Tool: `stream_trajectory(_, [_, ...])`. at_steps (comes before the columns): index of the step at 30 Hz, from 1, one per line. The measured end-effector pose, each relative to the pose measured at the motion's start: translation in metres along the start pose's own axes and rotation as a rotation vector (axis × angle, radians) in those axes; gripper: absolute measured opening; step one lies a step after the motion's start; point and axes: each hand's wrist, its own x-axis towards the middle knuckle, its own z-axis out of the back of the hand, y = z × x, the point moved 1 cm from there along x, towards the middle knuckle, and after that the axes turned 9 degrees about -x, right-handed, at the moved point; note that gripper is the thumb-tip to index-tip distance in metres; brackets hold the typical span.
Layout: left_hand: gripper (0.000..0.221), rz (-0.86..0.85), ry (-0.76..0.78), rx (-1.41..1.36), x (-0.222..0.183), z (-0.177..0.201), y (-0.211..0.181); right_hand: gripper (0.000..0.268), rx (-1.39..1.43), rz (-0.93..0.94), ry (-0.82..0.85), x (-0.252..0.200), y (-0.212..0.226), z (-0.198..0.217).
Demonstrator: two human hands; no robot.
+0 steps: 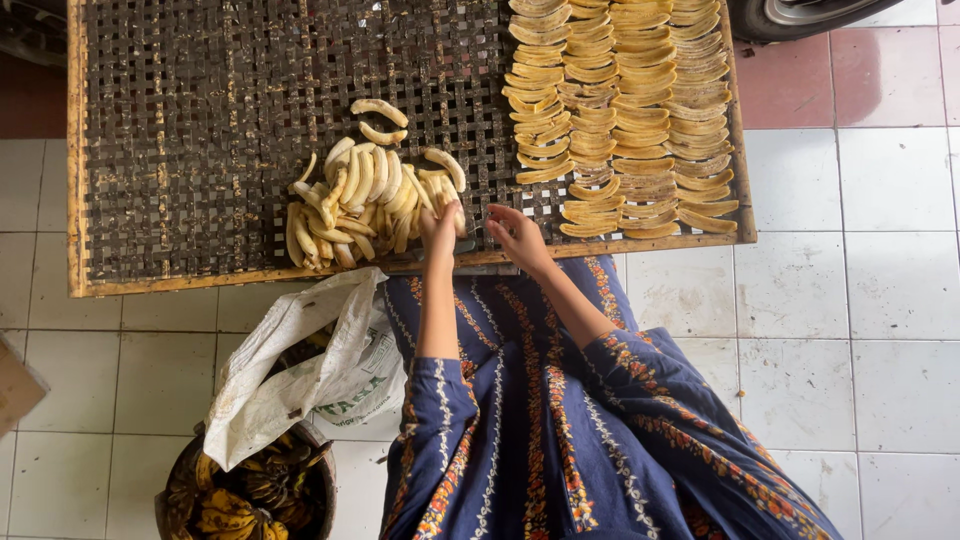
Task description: The person picks up peeled bananas from a central pile and arranges them into neat rows on a woven drying rack.
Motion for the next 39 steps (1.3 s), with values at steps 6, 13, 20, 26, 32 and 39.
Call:
stream_trajectory(6, [0.030, 0.056, 0.070, -0.485, -0.044, -0.017, 0.029, 0.043, -0.296, 0.126, 0.046, -0.010, 0.042, 0.006])
stream_trajectory(13, [0.020, 0.126, 0.148, -0.607, -0.078, -0.017, 0.019, 0.035, -0.104, 0.071, 0.261, -0.008, 0.005, 0.013])
stream_trajectory(20, [0.019, 0.057, 0.203, -0.583, -0.075, -0.009, 0.038, 0.027, -0.159, 0.132, 0.283, -0.013, 0.000, 0.013])
stream_trajectory(26, [0.034, 0.172, 0.077, -0.576, -0.064, -0.002, 0.054, 0.030, 0.150, -0.238, 0.374, -0.012, -0.015, 0.004])
stream_trajectory(32, [0.049, 0.185, -0.004, -0.688, -0.067, 0.005, 0.050, 0.035, 0.871, -0.530, 0.014, 0.003, -0.058, 0.006])
stream_trajectory(39, [0.049, 0.215, 0.016, -0.716, -0.071, 0.003, 0.049, 0.029, 0.914, -0.591, -0.403, 0.033, -0.085, 0.014])
